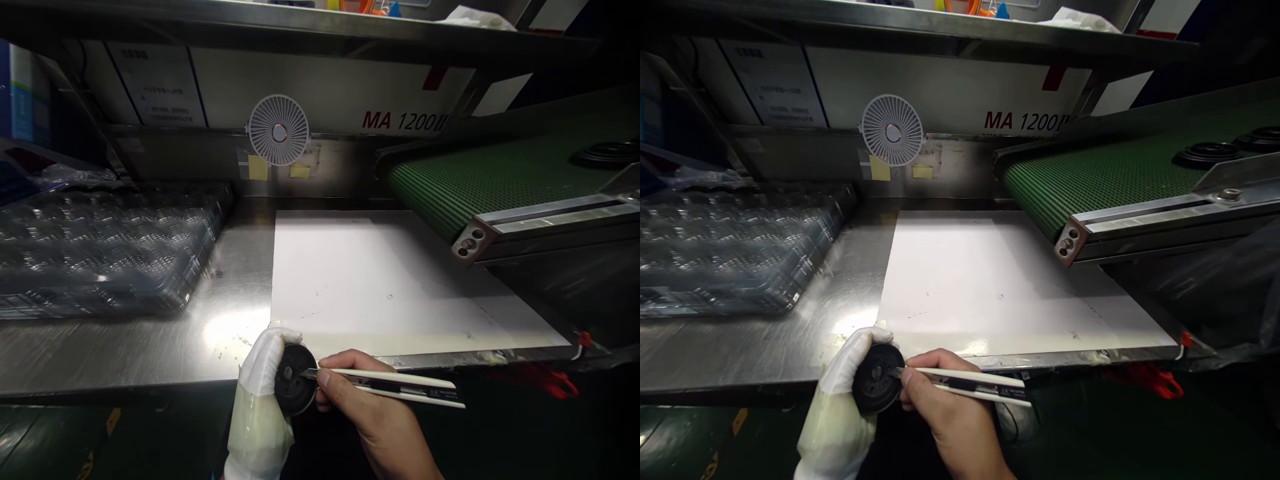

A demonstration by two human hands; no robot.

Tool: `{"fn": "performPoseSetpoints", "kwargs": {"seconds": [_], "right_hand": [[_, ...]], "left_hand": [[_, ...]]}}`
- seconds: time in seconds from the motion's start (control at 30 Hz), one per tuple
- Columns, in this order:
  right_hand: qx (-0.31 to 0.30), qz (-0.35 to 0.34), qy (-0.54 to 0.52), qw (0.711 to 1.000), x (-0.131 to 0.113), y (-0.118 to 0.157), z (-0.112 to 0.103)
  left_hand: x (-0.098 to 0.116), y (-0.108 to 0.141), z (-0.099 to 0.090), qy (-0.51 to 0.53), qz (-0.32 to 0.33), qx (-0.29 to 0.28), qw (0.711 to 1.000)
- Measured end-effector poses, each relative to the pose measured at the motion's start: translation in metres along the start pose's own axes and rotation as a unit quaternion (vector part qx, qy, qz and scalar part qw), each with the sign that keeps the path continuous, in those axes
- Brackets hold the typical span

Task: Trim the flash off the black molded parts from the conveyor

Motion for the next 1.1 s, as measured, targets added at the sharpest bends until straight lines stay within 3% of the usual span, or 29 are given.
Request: {"fn": "performPoseSetpoints", "kwargs": {"seconds": [0.17,0.3,0.5,0.6,0.77,0.93,1.1], "right_hand": [[-0.001,-0.003,0.01,1.0,0.0002,-0.0007,0.0002],[-0.005,-0.002,0.019,1.0,-0.0007,-0.0021,0.0005],[-0.028,-0.005,0.021,0.999,0.0013,-0.0039,0.0026],[-0.013,-0.006,0.01,1.0,0.0021,-0.0036,0.0026],[0.005,-0.017,0.014,1.0,-0.0011,-0.0025,0.0045],[0.003,-0.013,0.007,1.0,0.0015,-0.0037,0.0052],[-0.003,0.0,-0.004,1.0,0.0079,-0.006,0.004]], "left_hand": [[-0.0035,-0.0012,0.0016,0.038,-0.017,0.014,0.999],[-0.0048,-0.0007,0.0029,0.062,-0.036,-0.008,0.997],[0.0007,-0.0023,0.0007,0.04,-0.009,-0.007,0.999],[0.0002,-0.0047,0.0005,0.05,-0.012,0.018,0.998],[0.0036,-0.0058,0.0021,0.001,0.021,0.011,1.0],[-0.001,-0.0043,0.0012,0.072,-0.029,0.05,0.996],[-0.0046,-0.0038,0.0043,0.12,-0.064,0.051,0.989]]}}
Point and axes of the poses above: each hand's wrist, its own y-axis away from the middle knuckle, its own z-axis out of the palm, x = y × z, the point moved 5 cm from there along -y, towards the middle knuckle, and after that the axes turned 6 degrees about -z, right-handed, at the moved point
